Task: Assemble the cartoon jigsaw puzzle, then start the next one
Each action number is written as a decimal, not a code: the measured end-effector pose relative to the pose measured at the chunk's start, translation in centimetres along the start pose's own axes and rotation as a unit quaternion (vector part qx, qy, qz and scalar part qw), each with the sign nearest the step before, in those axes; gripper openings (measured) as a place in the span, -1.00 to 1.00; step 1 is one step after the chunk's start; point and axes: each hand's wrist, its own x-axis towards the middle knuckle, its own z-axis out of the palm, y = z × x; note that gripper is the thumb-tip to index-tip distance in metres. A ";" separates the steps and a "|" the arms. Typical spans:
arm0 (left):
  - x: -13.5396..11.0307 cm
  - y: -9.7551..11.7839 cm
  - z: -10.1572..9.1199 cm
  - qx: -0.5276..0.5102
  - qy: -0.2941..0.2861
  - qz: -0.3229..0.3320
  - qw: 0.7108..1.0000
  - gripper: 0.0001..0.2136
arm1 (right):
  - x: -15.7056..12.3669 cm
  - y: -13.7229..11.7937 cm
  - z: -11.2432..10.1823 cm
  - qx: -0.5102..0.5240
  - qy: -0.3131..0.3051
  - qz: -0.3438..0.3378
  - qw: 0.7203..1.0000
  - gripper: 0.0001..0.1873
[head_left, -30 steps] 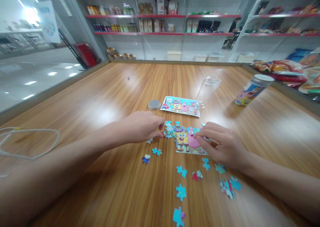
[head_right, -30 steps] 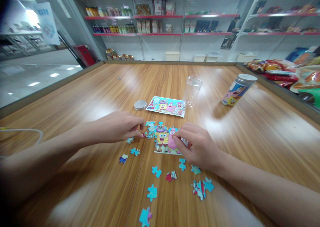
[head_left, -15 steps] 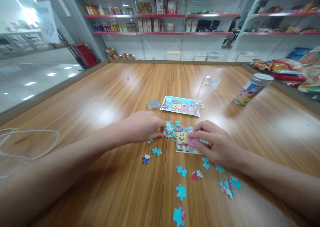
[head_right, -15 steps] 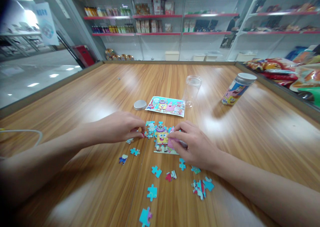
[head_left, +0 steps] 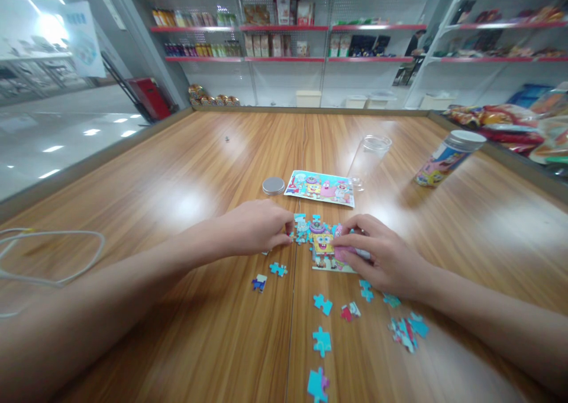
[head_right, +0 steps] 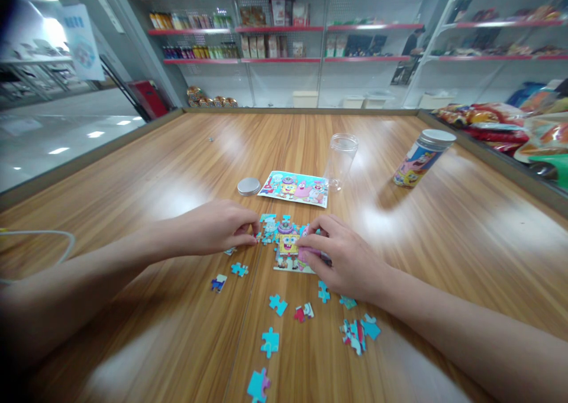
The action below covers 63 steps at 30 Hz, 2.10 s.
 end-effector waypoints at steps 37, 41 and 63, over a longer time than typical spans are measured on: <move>0.4 -1.7 0.7 -0.062 0.090 0.123 0.986 -0.98 | -0.1 0.1 0.0 -0.015 -0.019 0.016 1.000 -0.78; 0.3 -1.9 0.7 -0.069 0.100 0.165 0.979 -0.89 | -0.1 0.0 -0.1 -0.015 -0.020 0.017 1.000 -0.77; 0.5 -2.9 1.4 -0.093 0.157 0.170 0.968 -0.72 | 0.0 0.0 -0.2 -0.008 -0.016 0.009 1.000 -0.79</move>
